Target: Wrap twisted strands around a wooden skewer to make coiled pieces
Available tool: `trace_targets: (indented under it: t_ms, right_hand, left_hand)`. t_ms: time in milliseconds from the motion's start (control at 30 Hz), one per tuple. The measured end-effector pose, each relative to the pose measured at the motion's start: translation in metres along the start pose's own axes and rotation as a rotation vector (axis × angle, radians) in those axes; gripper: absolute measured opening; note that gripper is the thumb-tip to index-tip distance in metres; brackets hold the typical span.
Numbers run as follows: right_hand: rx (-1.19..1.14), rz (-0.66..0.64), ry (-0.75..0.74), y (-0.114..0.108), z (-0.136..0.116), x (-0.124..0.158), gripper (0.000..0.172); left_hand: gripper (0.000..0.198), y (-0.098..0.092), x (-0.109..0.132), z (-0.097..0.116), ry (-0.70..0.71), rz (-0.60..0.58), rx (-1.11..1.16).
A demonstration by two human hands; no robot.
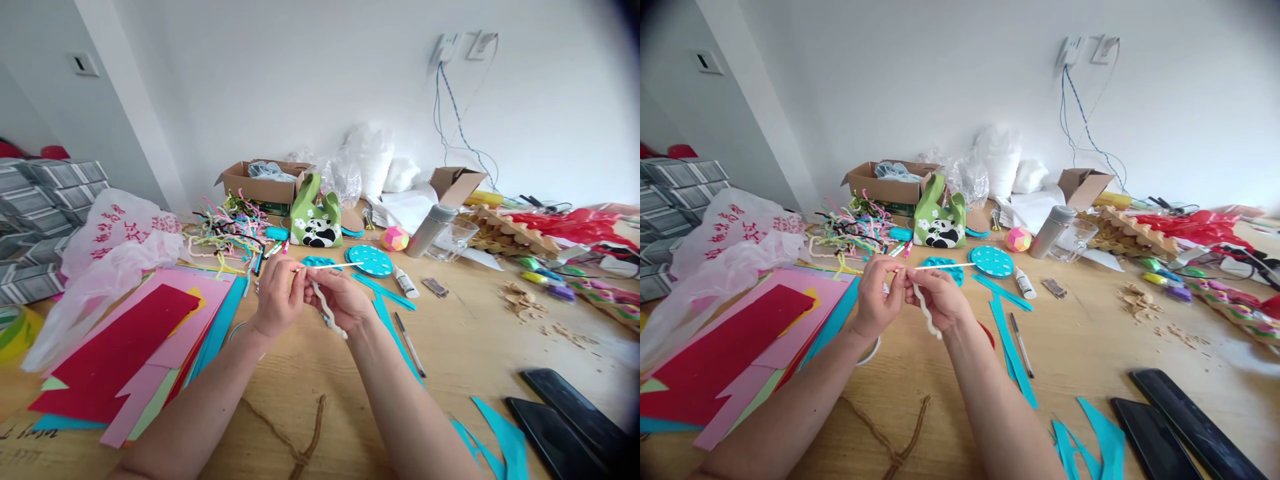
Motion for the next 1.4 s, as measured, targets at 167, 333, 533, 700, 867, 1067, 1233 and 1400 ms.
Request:
trace_targets:
  t_ms: [167, 333, 533, 700, 867, 1067, 1233, 1400]
  right_hand:
    - [0.191, 0.022, -0.105, -0.005, -0.017, 0.003, 0.025]
    - [0.448, 0.024, -0.195, -0.008, -0.033, 0.009, 0.025]
    - [0.704, -0.057, -0.318, -0.008, -0.043, 0.007, 0.023]
    - [0.841, -0.042, -0.376, -0.019, -0.04, 0.0, 0.028]
    - [0.917, -0.026, -0.383, -0.021, -0.041, 0.001, 0.027]
    - [0.938, 0.005, -0.368, -0.022, -0.04, 0.0, 0.027]
    - [0.906, 0.027, -0.334, -0.025, -0.041, 0.001, 0.027]
    - [0.887, 0.0, -0.267, -0.024, -0.052, 0.011, 0.028]
  left_hand:
    - [0.007, 0.007, 0.0, 0.0, 0.04, -0.049, 0.008]
    - [0.009, 0.012, 0.005, 0.0, 0.086, -0.044, -0.004]
    - [0.009, 0.024, 0.011, -0.009, -0.071, -0.112, 0.144]
    - [0.026, 0.054, 0.021, -0.037, -0.552, -0.248, 0.694]
    - [0.03, 0.071, 0.029, -0.043, -0.888, -0.246, 1.143]
    - [0.027, 0.075, 0.034, -0.041, -1.093, -0.355, 1.362]
    - [0.02, 0.073, 0.032, -0.044, -1.054, -0.453, 1.33]
    - [0.033, 0.073, 0.033, -0.042, -1.063, -0.611, 1.375]
Point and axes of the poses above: each hand's wrist, its own x-axis away from the middle knuckle, its own y-axis out of the palm, z = x × y, the point moved 8 cm from there along -x, towards the middle knuckle, and after that the axes turned 9 degrees about -z, right-handed, at the moved point
